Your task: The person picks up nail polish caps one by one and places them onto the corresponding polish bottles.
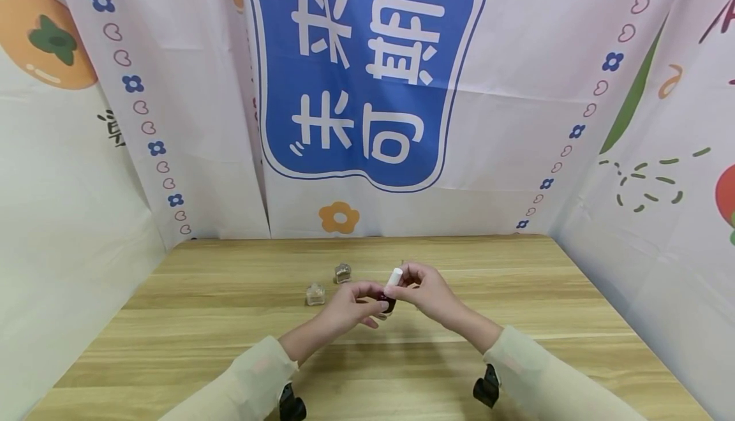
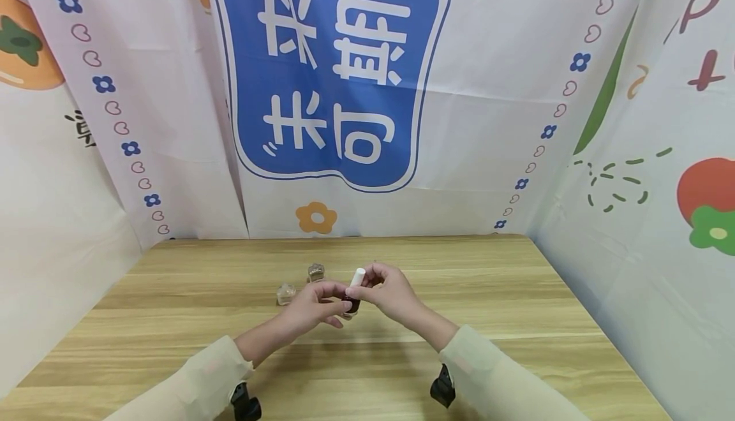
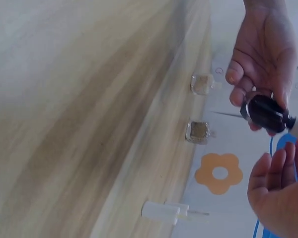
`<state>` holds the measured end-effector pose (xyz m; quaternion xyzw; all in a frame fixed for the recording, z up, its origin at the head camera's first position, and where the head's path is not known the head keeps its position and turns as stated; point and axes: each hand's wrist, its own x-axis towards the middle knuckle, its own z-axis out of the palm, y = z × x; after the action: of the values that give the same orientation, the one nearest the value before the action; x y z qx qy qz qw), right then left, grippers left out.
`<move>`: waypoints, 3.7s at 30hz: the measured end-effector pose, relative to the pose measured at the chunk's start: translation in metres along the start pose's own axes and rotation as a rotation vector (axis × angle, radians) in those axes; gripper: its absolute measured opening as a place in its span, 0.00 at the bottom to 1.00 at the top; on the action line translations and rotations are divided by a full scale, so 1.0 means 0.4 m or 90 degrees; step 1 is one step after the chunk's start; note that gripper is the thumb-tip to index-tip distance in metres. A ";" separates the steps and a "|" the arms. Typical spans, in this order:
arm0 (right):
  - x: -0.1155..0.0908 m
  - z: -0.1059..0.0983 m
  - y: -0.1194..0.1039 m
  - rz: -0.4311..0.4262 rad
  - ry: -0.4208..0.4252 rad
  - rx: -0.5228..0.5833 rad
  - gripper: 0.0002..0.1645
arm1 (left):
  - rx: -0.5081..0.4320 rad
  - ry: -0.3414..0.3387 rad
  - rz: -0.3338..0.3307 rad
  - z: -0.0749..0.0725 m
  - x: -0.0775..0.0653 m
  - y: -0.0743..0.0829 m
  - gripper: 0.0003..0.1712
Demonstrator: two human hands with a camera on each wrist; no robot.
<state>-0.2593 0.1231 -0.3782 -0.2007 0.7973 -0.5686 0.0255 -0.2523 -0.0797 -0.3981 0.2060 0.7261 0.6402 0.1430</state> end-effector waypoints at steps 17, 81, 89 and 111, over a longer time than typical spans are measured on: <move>0.008 -0.021 -0.001 -0.015 -0.058 0.069 0.12 | -0.045 -0.007 -0.006 -0.002 -0.003 0.011 0.17; 0.000 0.018 -0.001 0.004 -0.002 0.093 0.14 | -0.054 0.015 -0.010 0.010 -0.010 0.009 0.18; 0.006 -0.031 -0.014 -0.016 -0.069 0.029 0.20 | -0.062 0.005 -0.011 0.004 -0.010 0.007 0.18; 0.005 -0.003 -0.005 -0.017 -0.030 0.040 0.11 | -0.062 0.001 -0.009 0.006 -0.008 0.005 0.18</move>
<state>-0.2607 0.1228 -0.3756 -0.2241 0.7755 -0.5886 0.0427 -0.2481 -0.0789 -0.3967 0.1932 0.6954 0.6742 0.1564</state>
